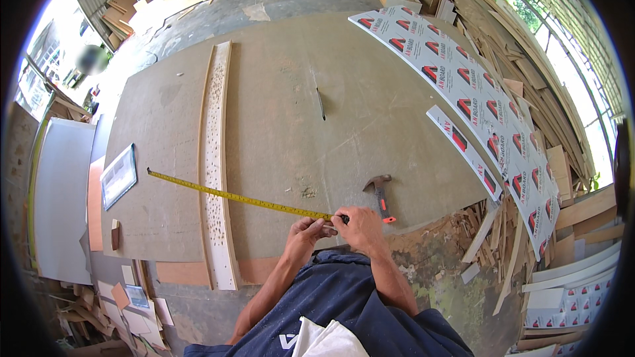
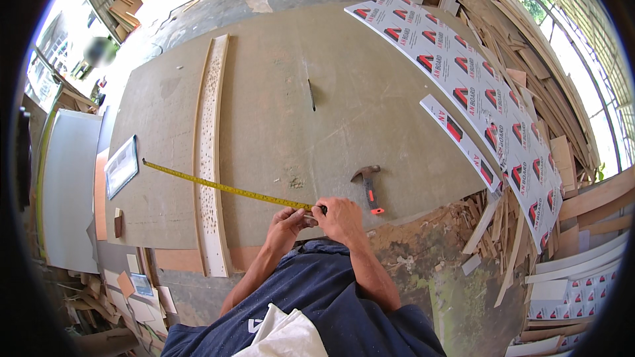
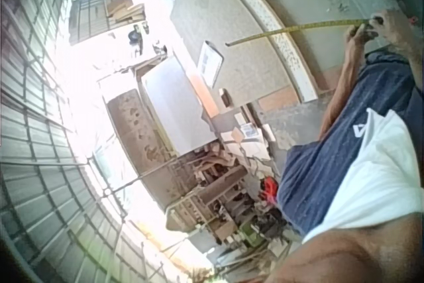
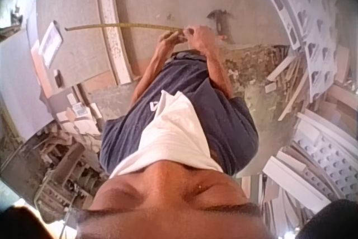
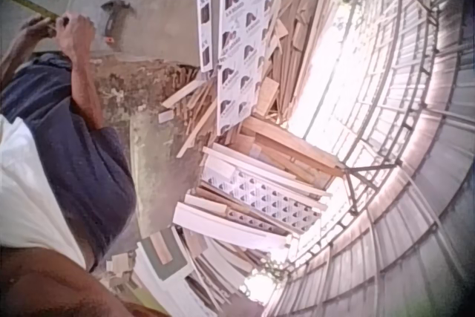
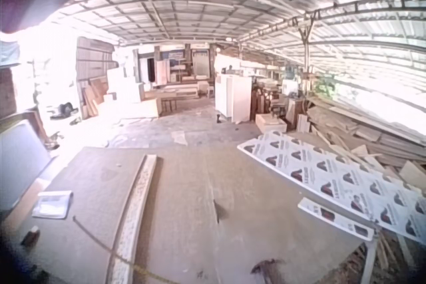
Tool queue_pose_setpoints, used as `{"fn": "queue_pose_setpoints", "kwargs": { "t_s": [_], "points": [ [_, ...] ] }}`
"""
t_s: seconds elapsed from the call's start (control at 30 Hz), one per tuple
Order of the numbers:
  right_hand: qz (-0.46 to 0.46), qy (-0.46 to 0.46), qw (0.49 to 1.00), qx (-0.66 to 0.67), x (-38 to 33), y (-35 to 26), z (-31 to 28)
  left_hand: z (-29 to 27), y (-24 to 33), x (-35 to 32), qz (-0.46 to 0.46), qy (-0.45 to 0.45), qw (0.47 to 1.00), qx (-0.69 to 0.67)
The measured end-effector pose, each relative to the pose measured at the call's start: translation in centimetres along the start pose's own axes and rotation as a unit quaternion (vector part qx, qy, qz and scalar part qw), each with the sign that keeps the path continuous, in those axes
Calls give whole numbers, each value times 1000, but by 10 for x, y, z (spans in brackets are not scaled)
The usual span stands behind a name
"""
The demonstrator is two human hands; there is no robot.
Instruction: The person measures a large sheet of AN BOARD using a tape measure and a perforated wooden strip. They use a hammer to tap the strip into position and then lift the board to inspect it. The person then places the board back down and continues to measure and adjust the strip.
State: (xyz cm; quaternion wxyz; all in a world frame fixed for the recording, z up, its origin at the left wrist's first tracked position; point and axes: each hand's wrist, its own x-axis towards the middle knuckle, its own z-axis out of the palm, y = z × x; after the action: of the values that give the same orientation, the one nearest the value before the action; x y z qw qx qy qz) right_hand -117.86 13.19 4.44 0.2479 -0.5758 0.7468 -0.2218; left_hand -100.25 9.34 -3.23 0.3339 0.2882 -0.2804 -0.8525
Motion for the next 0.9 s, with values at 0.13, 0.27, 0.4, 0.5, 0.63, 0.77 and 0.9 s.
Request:
{"fn": "queue_pose_setpoints", "kwargs": {
  "t_s": [0.13,0.27,0.4,0.5,0.63,0.77,0.9],
  "points": [
    [-4,7,1000,-1,1,2,2,-1,-1,2,0,3,1000,-5],
    [4,-1,1000,-12,3,0,2,0,1,2,-11,8,1000,-20],
    [2,7,1000,-4,5,-2,3,-7,-2,6,-5,26,999,-34],
    [16,8,1000,-2,3,-2,4,-6,-5,7,-3,33,998,-59],
    [15,27,1000,1,5,-2,10,-4,-3,7,-3,45,995,-88],
    [21,31,999,-6,4,-4,14,-7,-5,7,-9,38,991,-130],
    [23,21,1000,2,6,-3,16,-11,-9,9,-15,32,986,-165]
  ]
}}
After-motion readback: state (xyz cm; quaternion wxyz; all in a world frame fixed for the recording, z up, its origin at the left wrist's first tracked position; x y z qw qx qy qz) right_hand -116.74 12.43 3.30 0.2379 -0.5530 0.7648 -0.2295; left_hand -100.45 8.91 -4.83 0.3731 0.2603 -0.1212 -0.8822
